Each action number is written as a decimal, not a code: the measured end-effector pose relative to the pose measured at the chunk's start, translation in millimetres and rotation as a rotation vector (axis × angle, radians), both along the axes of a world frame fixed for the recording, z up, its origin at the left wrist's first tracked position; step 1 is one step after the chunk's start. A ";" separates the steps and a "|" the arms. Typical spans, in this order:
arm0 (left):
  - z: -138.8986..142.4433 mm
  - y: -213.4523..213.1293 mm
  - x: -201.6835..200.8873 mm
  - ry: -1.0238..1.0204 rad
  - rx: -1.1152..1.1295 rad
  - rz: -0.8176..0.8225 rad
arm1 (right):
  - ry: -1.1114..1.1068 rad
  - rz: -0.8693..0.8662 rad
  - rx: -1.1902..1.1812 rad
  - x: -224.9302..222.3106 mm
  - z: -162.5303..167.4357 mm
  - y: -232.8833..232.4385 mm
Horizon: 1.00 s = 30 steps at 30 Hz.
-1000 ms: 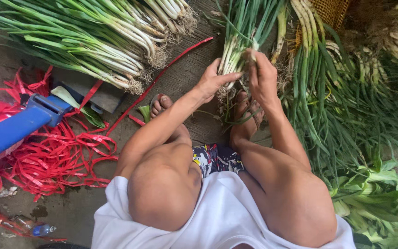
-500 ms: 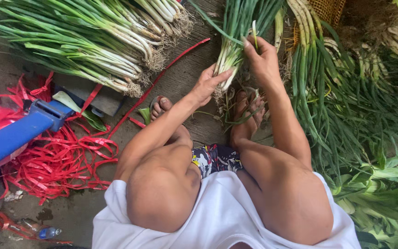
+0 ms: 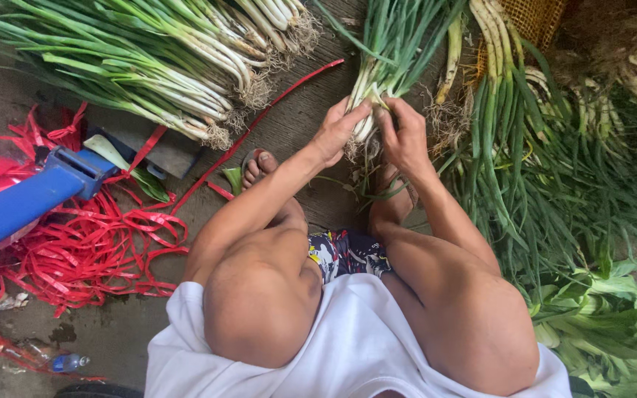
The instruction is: The person sits on the floor and gathers scallions into bunches, wraps a red rubber band around each bundle, and places the tied bunches on a blue scale platform. They repeatedly pull bands from a pile, align the vegetables, and set finished bunches aside.
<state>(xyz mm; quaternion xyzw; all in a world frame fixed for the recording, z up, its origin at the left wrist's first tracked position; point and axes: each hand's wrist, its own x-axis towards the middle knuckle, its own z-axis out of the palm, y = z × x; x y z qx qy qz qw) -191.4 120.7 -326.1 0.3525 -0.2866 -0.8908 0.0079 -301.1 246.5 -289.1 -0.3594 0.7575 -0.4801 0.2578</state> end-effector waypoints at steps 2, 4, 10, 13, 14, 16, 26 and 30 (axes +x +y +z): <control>0.1 -0.2 2.3 -0.013 0.018 -0.010 | -0.042 0.058 0.027 10.0 9.0 5.5; 0.8 0.7 5.4 -0.016 0.047 -0.004 | -0.038 0.146 0.036 19.0 17.0 11.0; 2.2 5.7 10.4 -0.001 -0.030 -0.053 | -0.163 0.248 0.099 35.3 28.1 19.3; -2.0 4.7 14.5 -0.049 0.024 -0.103 | -0.205 0.330 0.104 40.4 32.5 19.6; -3.0 7.0 11.8 -0.058 0.014 -0.091 | -0.225 0.400 0.078 40.5 36.2 20.4; -4.0 12.0 5.3 -0.081 -0.004 -0.073 | -0.341 0.536 0.063 44.2 44.4 19.2; -6.9 4.6 -5.8 0.015 -0.295 -0.057 | -0.213 0.461 0.108 -3.0 36.0 14.3; -7.4 13.4 4.2 0.207 -0.428 -0.005 | -0.093 0.053 0.292 -29.7 8.7 2.6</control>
